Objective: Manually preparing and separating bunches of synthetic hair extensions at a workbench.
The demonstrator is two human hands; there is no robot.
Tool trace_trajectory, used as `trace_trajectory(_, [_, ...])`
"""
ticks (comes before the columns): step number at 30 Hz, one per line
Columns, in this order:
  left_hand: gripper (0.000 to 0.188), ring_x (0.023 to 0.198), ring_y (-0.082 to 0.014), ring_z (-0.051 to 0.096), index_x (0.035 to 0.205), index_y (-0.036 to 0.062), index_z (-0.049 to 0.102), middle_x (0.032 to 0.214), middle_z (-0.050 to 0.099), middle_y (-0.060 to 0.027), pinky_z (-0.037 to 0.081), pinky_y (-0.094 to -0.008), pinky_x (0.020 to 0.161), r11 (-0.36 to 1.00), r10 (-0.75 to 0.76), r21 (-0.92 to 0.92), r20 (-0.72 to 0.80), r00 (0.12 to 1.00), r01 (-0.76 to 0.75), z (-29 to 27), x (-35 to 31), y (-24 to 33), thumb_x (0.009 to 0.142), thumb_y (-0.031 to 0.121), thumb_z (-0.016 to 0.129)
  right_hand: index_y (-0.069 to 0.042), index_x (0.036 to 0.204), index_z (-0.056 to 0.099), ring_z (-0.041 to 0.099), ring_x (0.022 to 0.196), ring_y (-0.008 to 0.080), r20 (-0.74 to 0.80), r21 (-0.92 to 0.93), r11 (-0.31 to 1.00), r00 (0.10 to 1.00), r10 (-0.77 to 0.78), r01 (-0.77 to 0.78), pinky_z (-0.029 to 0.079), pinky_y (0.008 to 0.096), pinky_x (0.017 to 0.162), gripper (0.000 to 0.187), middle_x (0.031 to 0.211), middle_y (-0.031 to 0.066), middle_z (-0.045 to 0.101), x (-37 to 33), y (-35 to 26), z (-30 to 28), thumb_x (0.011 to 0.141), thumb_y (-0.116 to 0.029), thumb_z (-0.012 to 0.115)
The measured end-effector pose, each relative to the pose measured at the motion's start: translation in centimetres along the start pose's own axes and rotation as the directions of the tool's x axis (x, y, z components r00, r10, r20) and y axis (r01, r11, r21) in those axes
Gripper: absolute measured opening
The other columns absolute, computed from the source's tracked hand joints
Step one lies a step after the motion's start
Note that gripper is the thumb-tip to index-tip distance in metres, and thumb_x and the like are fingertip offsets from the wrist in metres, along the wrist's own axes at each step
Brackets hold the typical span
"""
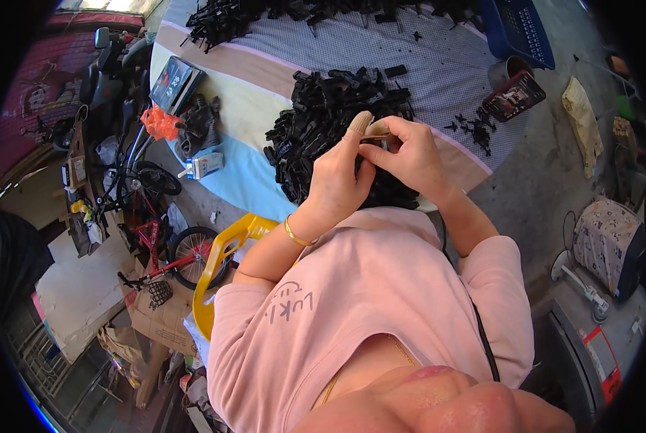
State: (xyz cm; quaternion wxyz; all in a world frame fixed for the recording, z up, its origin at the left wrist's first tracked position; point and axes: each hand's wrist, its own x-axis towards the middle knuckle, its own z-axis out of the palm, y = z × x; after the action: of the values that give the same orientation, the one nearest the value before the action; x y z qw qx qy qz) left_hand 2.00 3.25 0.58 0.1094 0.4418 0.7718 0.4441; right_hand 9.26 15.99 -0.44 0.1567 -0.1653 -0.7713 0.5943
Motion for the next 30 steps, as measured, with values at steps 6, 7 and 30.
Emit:
trace_trajectory(6, [0.059, 0.117, -0.0289, 0.044, 0.119, -0.0018, 0.046, 0.124, 0.047, -0.0142, 0.038, -0.0377, 0.095, 0.983, 0.169, 0.09, -0.067, 0.983, -0.162, -2.3, 0.9, 0.0, 0.064, 0.0, 0.068, 0.0, 0.09, 0.063, 0.051, 0.063, 0.0019, -0.065, 0.104, 0.993, 0.995, 0.071, -0.064, 0.042, 0.0167, 0.056, 0.016, 0.075, -0.0008, 0.062, -0.3, 0.2, -1.1, 0.074, -0.003, 0.067])
trace_trajectory(7, [0.056, 0.119, -0.028, 0.041, 0.119, -0.0028, 0.045, 0.127, 0.044, -0.0139, 0.033, -0.0374, 0.098, 0.969, -0.044, -0.246, -0.034, 0.998, 0.034, -2.6, 0.6, -0.3, 0.068, -0.001, 0.067, 0.0, 0.09, 0.062, 0.053, 0.067, 0.0031, -0.052, 0.189, 0.976, 0.991, 0.123, -0.112, 0.043, 0.017, 0.06, 0.015, 0.077, 0.0001, 0.062, -0.2, 0.4, -1.6, 0.075, -0.001, 0.065])
trace_trajectory(30, [0.026, 0.081, -0.0141, 0.061, 0.103, -0.0028, 0.049, 0.091, 0.06, -0.0093, 0.052, -0.0256, 0.071, 0.472, -0.385, -0.784, 0.229, 0.894, 0.404, -1.0, 0.0, -2.3, 0.08, -0.002, 0.06, 0.002, 0.092, 0.058, 0.051, 0.064, 0.0061, 0.09, 0.09, 0.996, 0.996, 0.002, -0.01, 0.04, 0.0192, 0.056, 0.015, 0.072, 0.0017, 0.057, -0.8, -0.2, -0.1, 0.086, -0.01, 0.053])
